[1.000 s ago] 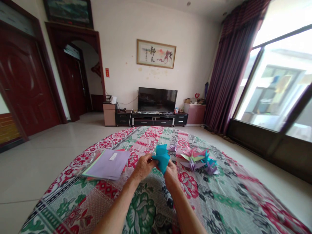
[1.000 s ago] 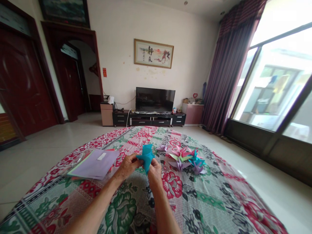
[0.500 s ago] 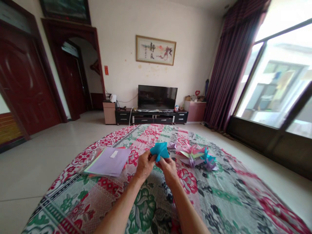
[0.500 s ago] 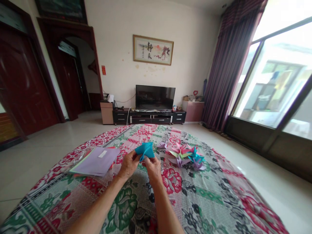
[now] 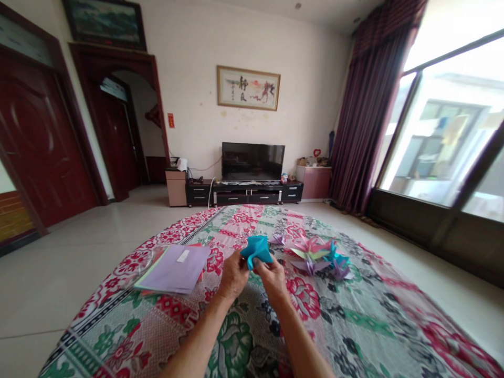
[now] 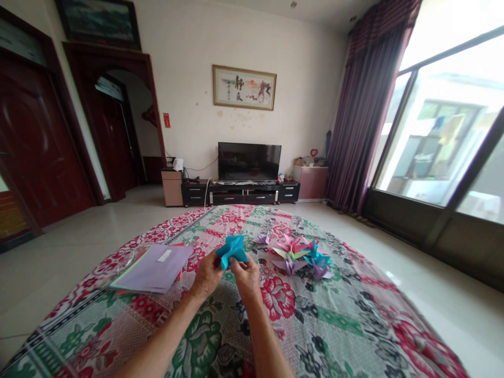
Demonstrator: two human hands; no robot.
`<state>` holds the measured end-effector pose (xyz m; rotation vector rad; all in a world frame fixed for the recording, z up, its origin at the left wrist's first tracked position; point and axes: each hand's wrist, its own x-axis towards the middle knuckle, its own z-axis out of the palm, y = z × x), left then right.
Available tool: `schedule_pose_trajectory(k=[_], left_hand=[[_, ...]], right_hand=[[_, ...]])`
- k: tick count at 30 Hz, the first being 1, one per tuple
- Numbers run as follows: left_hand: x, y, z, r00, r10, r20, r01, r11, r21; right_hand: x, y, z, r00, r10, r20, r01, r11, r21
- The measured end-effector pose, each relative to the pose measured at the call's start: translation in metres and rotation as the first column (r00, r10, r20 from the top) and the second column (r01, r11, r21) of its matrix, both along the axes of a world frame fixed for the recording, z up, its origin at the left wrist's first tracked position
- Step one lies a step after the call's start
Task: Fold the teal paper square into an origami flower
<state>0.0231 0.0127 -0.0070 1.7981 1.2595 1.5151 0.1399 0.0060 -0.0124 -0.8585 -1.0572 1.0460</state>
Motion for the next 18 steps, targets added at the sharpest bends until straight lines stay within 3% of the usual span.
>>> schedule_pose_trajectory(k=[6, 12, 15, 18], left_hand=[[0.009, -0.003, -0.001, 0.996, 0.073, 0.056, -0.072, 0.997, -0.029], [0.012, -0.007, 0.0, 0.985, 0.165, 0.043, -0.165, 0.986, 0.002], [0.012, -0.008, -0.002, 0.99, 0.12, 0.071, -0.12, 0.993, -0.009], [0.01, -0.006, -0.005, 0.991, -0.016, 0.129, 0.024, 0.998, -0.061]], right_hand=[[-0.002, -0.006, 0.007, 0.994, -0.058, 0.089, 0.054, 0.998, 0.041], [-0.001, -0.008, 0.012, 0.953, -0.203, 0.224, 0.176, 0.975, 0.135], [-0.001, -0.009, 0.015, 0.965, -0.191, 0.18, 0.172, 0.978, 0.12], [-0.001, -0.01, 0.018, 0.991, -0.079, 0.105, 0.076, 0.996, 0.041]])
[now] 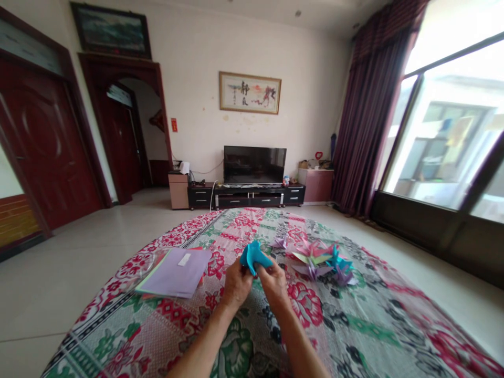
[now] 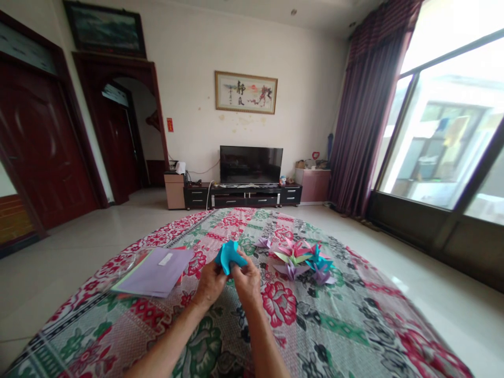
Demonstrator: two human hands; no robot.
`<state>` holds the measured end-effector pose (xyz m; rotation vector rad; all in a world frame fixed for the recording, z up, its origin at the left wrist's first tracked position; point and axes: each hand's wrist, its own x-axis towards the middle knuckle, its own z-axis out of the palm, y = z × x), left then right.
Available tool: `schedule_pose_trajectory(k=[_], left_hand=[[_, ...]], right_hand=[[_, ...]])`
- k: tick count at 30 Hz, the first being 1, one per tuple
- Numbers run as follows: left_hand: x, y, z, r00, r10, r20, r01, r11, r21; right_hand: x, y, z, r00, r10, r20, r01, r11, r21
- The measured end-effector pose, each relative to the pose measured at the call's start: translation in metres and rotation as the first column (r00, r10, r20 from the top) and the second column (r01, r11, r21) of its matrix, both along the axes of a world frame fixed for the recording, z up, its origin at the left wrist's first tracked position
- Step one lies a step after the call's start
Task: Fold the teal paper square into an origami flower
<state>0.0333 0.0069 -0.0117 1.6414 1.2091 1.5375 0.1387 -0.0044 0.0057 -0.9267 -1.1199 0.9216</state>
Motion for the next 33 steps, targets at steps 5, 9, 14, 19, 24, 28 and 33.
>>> schedule_pose_trajectory(k=[5, 9, 14, 19, 24, 28, 33], left_hand=[[-0.002, 0.004, -0.003, 0.977, -0.186, 0.102, 0.199, 0.97, -0.139], [-0.001, 0.004, -0.002, 0.978, -0.161, 0.133, 0.179, 0.974, -0.138], [0.0, 0.002, 0.001, 0.996, -0.041, 0.08, 0.047, 0.996, -0.075], [0.0, -0.001, 0.004, 0.996, -0.02, 0.089, 0.028, 0.996, -0.083], [-0.002, -0.001, 0.007, 0.997, -0.004, 0.081, 0.015, 0.99, -0.141], [-0.004, -0.001, 0.011, 0.997, 0.052, 0.057, -0.043, 0.988, -0.148], [-0.009, -0.001, 0.019, 0.99, -0.029, 0.136, 0.051, 0.986, -0.161]], right_hand=[[0.004, 0.0, -0.001, 0.99, 0.129, -0.061, -0.135, 0.986, -0.097], [0.004, 0.0, -0.002, 0.984, 0.144, -0.104, -0.151, 0.986, -0.066], [0.0, -0.001, 0.001, 0.99, 0.108, -0.092, -0.111, 0.993, -0.03], [0.003, 0.0, -0.001, 0.982, 0.142, -0.122, -0.148, 0.988, -0.038], [0.006, -0.003, -0.001, 0.973, 0.207, -0.099, -0.21, 0.977, -0.024], [0.006, -0.006, 0.002, 0.975, 0.216, -0.057, -0.219, 0.975, -0.037], [0.009, -0.002, -0.004, 0.97, 0.237, -0.043, -0.239, 0.97, -0.036]])
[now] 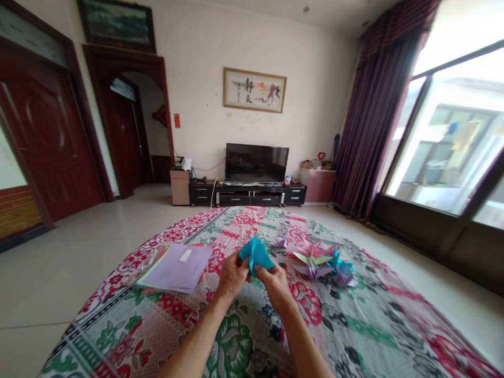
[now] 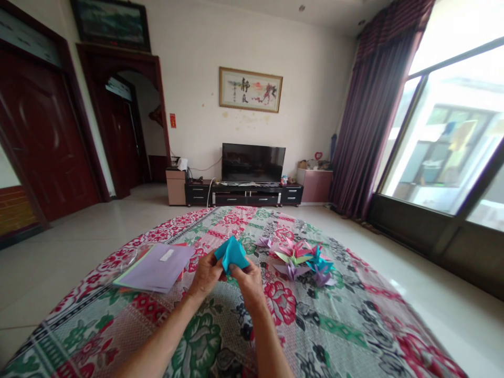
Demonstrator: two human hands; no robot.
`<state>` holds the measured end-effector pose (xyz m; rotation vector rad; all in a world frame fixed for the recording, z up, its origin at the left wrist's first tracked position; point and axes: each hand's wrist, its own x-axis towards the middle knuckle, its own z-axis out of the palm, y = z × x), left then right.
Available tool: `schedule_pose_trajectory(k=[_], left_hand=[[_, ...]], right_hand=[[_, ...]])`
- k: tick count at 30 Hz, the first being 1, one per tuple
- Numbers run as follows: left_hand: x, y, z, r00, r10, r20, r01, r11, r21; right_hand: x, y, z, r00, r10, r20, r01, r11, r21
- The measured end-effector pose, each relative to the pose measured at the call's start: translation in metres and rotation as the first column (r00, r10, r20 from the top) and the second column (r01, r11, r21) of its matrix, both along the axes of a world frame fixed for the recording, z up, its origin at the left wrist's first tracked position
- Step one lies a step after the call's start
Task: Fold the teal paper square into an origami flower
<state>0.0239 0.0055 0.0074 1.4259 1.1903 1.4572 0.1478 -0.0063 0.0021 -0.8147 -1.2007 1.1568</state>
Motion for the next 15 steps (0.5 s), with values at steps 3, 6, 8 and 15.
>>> schedule_pose_trajectory(k=[3, 6, 8, 15], left_hand=[[-0.0039, 0.0012, 0.0025, 1.0, -0.007, 0.016, 0.007, 1.0, 0.01], [-0.0057, 0.0016, 0.0046, 1.0, -0.001, 0.004, 0.001, 1.0, 0.005], [-0.0058, 0.0013, 0.006, 1.0, 0.0, -0.012, 0.0, 1.0, -0.001], [-0.003, 0.0026, 0.0039, 0.991, -0.066, 0.114, 0.071, 0.996, -0.045]], right_hand=[[0.0004, 0.0013, -0.0027, 1.0, 0.012, 0.016, -0.012, 1.0, 0.001], [-0.0008, 0.0004, -0.0021, 1.0, 0.007, 0.028, -0.007, 1.0, -0.008], [-0.0018, 0.0, -0.0017, 1.0, 0.014, 0.017, -0.013, 1.0, -0.018], [-0.0047, 0.0002, -0.0041, 1.0, -0.012, 0.011, 0.013, 1.0, -0.029]])
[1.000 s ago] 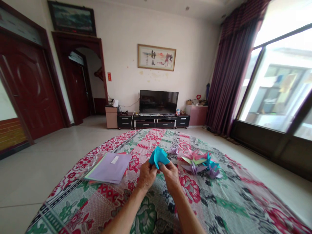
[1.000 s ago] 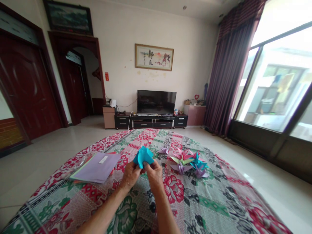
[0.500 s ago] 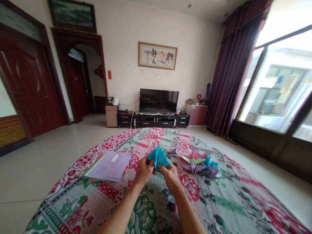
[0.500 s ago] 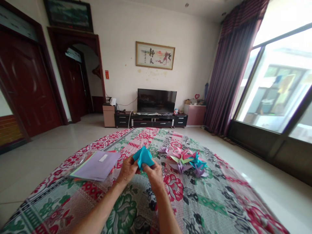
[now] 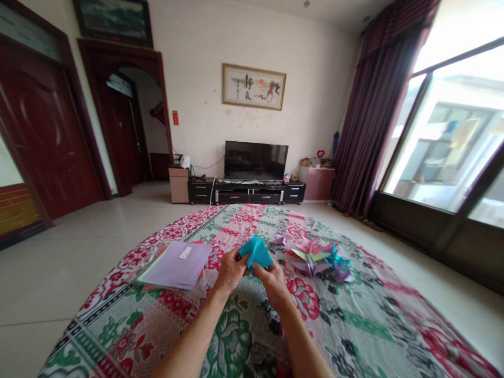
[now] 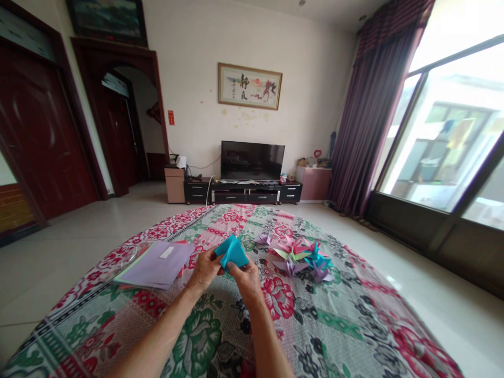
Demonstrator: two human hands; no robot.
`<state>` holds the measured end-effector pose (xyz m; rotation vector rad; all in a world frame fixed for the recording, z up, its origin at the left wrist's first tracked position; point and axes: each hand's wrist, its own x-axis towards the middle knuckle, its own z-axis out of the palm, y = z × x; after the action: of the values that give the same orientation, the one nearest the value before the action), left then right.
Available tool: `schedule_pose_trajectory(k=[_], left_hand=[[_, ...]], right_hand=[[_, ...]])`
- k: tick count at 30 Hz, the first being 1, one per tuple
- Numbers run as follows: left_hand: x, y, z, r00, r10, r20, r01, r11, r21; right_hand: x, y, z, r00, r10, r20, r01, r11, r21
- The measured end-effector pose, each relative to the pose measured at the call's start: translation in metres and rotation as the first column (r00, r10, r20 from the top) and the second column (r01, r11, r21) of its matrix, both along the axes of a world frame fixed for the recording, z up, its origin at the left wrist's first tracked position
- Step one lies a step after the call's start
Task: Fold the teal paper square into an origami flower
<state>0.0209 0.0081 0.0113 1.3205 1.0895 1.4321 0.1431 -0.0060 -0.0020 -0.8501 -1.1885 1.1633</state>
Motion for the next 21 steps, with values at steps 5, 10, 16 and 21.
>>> schedule_pose_trajectory(k=[5, 10, 16, 21], left_hand=[[0.0025, -0.0002, -0.0014, 0.985, -0.043, 0.167, 0.061, 0.993, -0.1], [0.003, -0.0003, -0.0023, 0.984, -0.034, 0.173, 0.055, 0.992, -0.118], [-0.0005, -0.0038, -0.0066, 0.996, -0.078, 0.041, 0.079, 0.997, -0.024], [0.0, -0.0064, -0.0071, 0.984, -0.156, -0.083, 0.163, 0.984, 0.075]], right_hand=[[-0.0032, -0.0009, -0.0011, 1.0, -0.015, -0.02, 0.015, 1.0, 0.002], [-0.004, 0.001, -0.0027, 0.995, -0.1, -0.007, 0.1, 0.995, -0.007], [-0.0021, 0.0022, -0.0009, 0.983, -0.171, -0.067, 0.17, 0.985, -0.017], [-0.0011, 0.0062, -0.0037, 0.97, -0.222, -0.094, 0.224, 0.975, 0.006]])
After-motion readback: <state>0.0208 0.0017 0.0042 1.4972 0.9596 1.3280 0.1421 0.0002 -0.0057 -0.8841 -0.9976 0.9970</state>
